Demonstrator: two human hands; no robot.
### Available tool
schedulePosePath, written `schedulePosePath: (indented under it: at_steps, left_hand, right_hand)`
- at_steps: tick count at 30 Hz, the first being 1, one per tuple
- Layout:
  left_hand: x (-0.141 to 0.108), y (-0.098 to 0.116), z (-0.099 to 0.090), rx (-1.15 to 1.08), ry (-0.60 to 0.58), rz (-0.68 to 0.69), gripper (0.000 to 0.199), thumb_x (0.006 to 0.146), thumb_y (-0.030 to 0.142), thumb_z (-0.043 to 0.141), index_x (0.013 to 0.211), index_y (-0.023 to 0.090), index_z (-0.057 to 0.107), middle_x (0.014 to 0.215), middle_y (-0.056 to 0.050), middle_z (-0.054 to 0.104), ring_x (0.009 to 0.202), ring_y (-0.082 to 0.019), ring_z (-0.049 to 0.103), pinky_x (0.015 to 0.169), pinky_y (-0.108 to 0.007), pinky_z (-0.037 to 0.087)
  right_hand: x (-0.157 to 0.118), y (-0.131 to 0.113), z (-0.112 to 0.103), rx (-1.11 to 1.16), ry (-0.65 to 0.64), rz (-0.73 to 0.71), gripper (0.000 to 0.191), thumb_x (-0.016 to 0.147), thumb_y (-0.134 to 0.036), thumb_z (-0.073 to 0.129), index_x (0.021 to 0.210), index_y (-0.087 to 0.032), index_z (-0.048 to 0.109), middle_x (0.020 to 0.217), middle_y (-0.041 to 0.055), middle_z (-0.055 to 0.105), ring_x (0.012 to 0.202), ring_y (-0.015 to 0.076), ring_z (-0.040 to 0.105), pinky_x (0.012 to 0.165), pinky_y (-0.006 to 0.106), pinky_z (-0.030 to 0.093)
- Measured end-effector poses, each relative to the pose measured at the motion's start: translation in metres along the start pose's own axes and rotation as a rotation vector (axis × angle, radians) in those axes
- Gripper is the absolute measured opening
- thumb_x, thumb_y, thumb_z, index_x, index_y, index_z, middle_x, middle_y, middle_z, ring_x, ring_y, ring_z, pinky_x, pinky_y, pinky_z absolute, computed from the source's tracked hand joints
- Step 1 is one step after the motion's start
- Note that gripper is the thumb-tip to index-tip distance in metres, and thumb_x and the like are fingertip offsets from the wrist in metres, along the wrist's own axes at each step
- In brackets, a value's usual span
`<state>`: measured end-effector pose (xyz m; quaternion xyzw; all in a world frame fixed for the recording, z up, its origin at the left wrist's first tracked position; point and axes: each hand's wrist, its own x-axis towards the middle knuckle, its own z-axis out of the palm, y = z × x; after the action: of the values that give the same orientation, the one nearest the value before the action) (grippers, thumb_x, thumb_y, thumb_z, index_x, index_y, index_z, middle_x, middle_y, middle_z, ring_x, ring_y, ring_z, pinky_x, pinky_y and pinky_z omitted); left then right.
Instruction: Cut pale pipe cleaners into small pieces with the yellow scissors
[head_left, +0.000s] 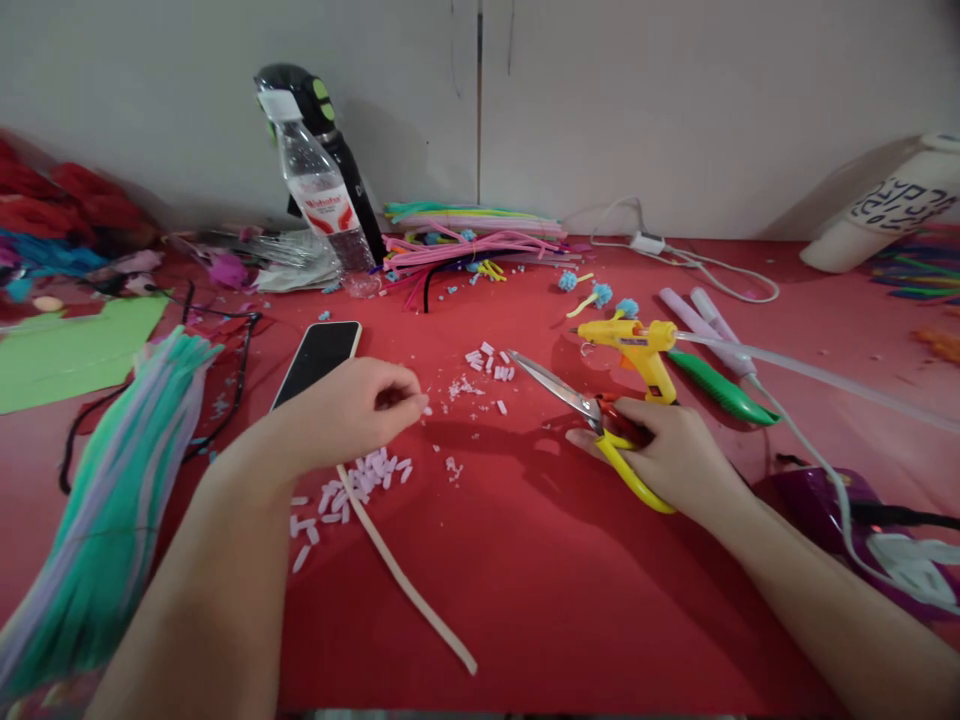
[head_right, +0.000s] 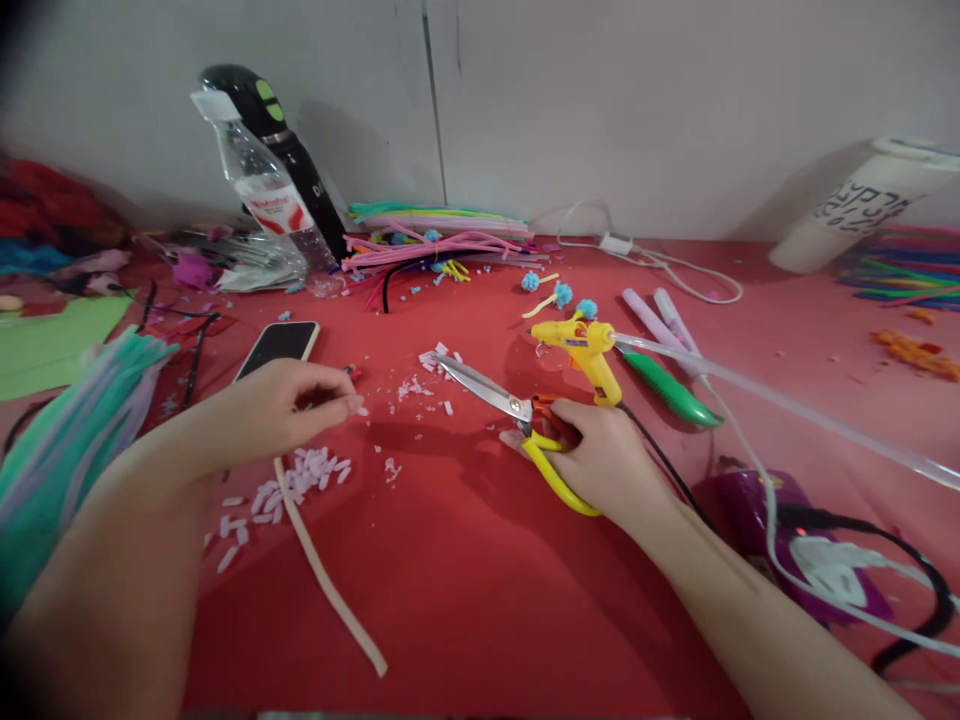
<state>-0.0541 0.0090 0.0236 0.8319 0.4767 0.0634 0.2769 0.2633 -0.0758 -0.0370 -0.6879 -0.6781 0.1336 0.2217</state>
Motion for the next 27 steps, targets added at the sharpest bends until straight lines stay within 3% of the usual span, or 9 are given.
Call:
schedulePosePath:
  at_steps: [4,7,10,13,15,17,19,23,27]
  left_hand:
    - [-0.003,-0.02,-0.005,-0.038,-0.194,-0.153,0.023,0.077,0.032,0.053,0.061,0.02,0.064,0.061,-0.001,0.061,0.055,-0.015,0.052,0.051,-0.025,0.035]
    - [-0.005,-0.023,-0.006,-0.068,-0.252,-0.159,0.021,0.075,0.035,0.057,0.065,0.021,0.069,0.066,-0.003,0.065,0.059,-0.017,0.056,0.052,-0.025,0.038]
    - [-0.008,-0.022,-0.007,-0.042,-0.269,-0.213,0.027,0.074,0.041,0.061,0.056,0.02,0.062,0.057,-0.001,0.058,0.049,-0.014,0.048,0.047,-0.026,0.032]
    - [-0.007,-0.022,-0.008,0.035,-0.189,-0.275,0.038,0.075,0.048,0.064,0.052,0.02,0.056,0.051,0.0,0.052,0.045,-0.013,0.044,0.047,-0.027,0.027]
    - [-0.004,-0.019,-0.006,0.103,-0.043,-0.272,0.033,0.077,0.047,0.063,0.058,0.02,0.059,0.056,-0.001,0.057,0.049,-0.015,0.049,0.05,-0.027,0.03]
    - [0.001,-0.011,-0.001,0.155,0.139,-0.201,0.024,0.08,0.043,0.059,0.071,0.02,0.062,0.066,-0.002,0.063,0.058,-0.016,0.054,0.055,-0.027,0.035]
    - [0.007,0.001,0.01,0.139,0.228,-0.059,0.021,0.085,0.039,0.055,0.081,0.02,0.062,0.073,-0.002,0.064,0.064,-0.016,0.056,0.06,-0.027,0.039]
    - [0.021,0.023,0.042,0.077,0.258,0.169,0.018,0.091,0.029,0.049,0.097,0.019,0.062,0.093,-0.004,0.063,0.08,-0.017,0.059,0.076,-0.03,0.046]
    - [0.031,0.032,0.068,0.102,0.203,0.16,0.021,0.093,0.03,0.048,0.106,0.019,0.06,0.114,-0.009,0.054,0.09,-0.019,0.062,0.089,-0.038,0.047]
  right_hand:
    - [0.0,0.001,0.0,0.021,-0.013,0.018,0.055,0.071,-0.062,0.066,0.058,-0.022,0.031,0.053,-0.0053,0.029,0.052,0.0101,0.026,0.045,0.025,0.025]
    - [-0.001,0.002,0.0,0.007,-0.024,0.029,0.056,0.071,-0.063,0.067,0.058,-0.022,0.031,0.053,-0.0056,0.028,0.053,0.0104,0.025,0.046,0.025,0.025]
    - [-0.001,0.003,0.0,-0.002,-0.026,0.009,0.055,0.071,-0.062,0.068,0.058,-0.022,0.033,0.053,-0.0057,0.028,0.053,0.0105,0.025,0.046,0.025,0.024]
    - [0.0,0.003,-0.001,0.01,-0.002,-0.006,0.054,0.072,-0.062,0.067,0.058,-0.021,0.035,0.052,-0.0058,0.029,0.051,0.0097,0.026,0.045,0.024,0.024]
    - [0.001,0.003,-0.002,0.016,0.013,-0.013,0.054,0.072,-0.062,0.067,0.058,-0.021,0.036,0.052,-0.0057,0.029,0.05,0.0093,0.026,0.044,0.024,0.024]
    - [0.002,0.003,-0.002,0.007,0.025,-0.016,0.054,0.072,-0.062,0.067,0.057,-0.021,0.035,0.052,-0.0059,0.028,0.05,0.0091,0.025,0.044,0.024,0.024]
    - [0.003,0.002,-0.002,-0.001,0.029,-0.019,0.053,0.072,-0.06,0.067,0.058,-0.021,0.035,0.052,-0.0059,0.028,0.05,0.009,0.025,0.044,0.024,0.023]
    - [0.003,0.0,-0.002,0.009,0.028,-0.03,0.05,0.074,-0.058,0.066,0.059,-0.021,0.036,0.053,-0.0055,0.03,0.05,0.0089,0.025,0.045,0.024,0.023]
    - [0.003,-0.001,-0.002,0.026,0.03,-0.029,0.053,0.074,-0.06,0.066,0.058,-0.021,0.035,0.053,-0.0058,0.028,0.051,0.0091,0.024,0.046,0.025,0.024]
